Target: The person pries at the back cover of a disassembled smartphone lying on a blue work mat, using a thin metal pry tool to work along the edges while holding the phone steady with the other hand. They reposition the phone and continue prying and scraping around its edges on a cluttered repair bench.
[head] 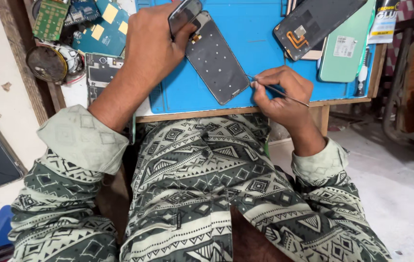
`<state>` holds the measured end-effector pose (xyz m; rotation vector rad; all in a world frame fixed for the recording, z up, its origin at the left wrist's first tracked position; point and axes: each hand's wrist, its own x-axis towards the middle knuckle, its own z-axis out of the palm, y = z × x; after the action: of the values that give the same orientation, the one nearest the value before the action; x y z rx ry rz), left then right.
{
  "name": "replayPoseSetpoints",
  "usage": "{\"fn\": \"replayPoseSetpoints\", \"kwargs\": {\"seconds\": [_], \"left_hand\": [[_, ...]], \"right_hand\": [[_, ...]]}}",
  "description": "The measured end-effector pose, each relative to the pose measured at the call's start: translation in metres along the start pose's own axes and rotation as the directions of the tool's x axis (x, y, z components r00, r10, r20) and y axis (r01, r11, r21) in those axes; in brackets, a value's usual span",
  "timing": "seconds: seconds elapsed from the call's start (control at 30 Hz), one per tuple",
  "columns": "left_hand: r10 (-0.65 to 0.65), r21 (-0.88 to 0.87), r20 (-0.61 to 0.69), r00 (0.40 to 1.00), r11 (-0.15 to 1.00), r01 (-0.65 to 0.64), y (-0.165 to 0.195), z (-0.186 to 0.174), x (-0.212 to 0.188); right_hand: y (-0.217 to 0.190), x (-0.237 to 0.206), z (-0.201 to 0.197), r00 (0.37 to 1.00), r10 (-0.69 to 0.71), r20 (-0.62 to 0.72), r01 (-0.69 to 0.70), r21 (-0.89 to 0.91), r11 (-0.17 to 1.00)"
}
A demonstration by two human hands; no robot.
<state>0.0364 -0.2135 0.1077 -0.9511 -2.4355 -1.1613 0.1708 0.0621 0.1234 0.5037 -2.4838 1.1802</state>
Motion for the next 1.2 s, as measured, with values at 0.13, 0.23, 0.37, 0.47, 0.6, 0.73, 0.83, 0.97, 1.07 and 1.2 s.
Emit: {"fn": "replayPoseSetpoints", "kwargs": {"seconds": [0.13, 0.23, 0.37, 0.47, 0.6, 0.73, 0.83, 0.97, 1.07, 1.2], "left_hand": [[-0.031, 0.034, 0.016, 0.999, 0.999, 0.031, 0.002, -0.002, 0.001], [-0.045, -0.001, 0.008, 0.999, 0.999, 0.045, 0.001, 0.0, 0.004], [0.055, 0.061, -0.085, 0.995, 0.997, -0.05, 0.002, 0.0, -0.001], [-0.014, -0.117, -0.049, 0.999, 0.993, 0.008, 0.001, 0.003, -0.003], [-0.016, -0.135, -0.056, 0.998, 0.991, 0.009, -0.006, 0.007, -0.007], [-0.042, -0.027, -0.063, 0.997, 0.999, 0.04, -0.014, 0.013, -0.01], [0.005, -0.003, -0.101, 0.995, 1.0, -0.005, -0.019, 0.017, -0.012], [0.076, 0.046, -0.137, 0.988, 0.996, -0.071, -0.022, 0.017, -0.011], [-0.007, -0.043, -0.079, 0.997, 0.999, 0.004, -0.02, 0.014, -0.01], [-0.007, -0.084, -0.094, 0.996, 0.996, -0.001, -0.015, 0.005, -0.005]], "right_hand": [[-0.001, -0.001, 0.003, 1.0, -0.01, -0.019, 0.01, -0.013, 1.0], [0.001, -0.002, 0.003, 1.0, -0.031, -0.006, 0.03, -0.046, 0.998], [0.004, -0.005, 0.005, 0.996, -0.088, 0.009, 0.088, -0.139, 0.986], [0.006, -0.005, 0.006, 0.995, -0.104, 0.006, 0.104, -0.118, 0.988], [0.005, -0.005, 0.007, 0.993, -0.121, -0.003, 0.119, -0.173, 0.978], [0.001, -0.004, 0.008, 0.991, -0.132, 0.035, 0.137, -0.225, 0.965], [-0.001, 0.001, 0.011, 0.987, -0.149, 0.062, 0.16, -0.268, 0.95], [0.0, 0.014, 0.015, 0.981, -0.164, 0.099, 0.184, -0.245, 0.952], [0.002, 0.025, 0.019, 0.977, -0.167, 0.135, 0.196, -0.24, 0.951], [0.008, 0.047, 0.027, 0.965, -0.205, 0.16, 0.233, -0.176, 0.956]]}}
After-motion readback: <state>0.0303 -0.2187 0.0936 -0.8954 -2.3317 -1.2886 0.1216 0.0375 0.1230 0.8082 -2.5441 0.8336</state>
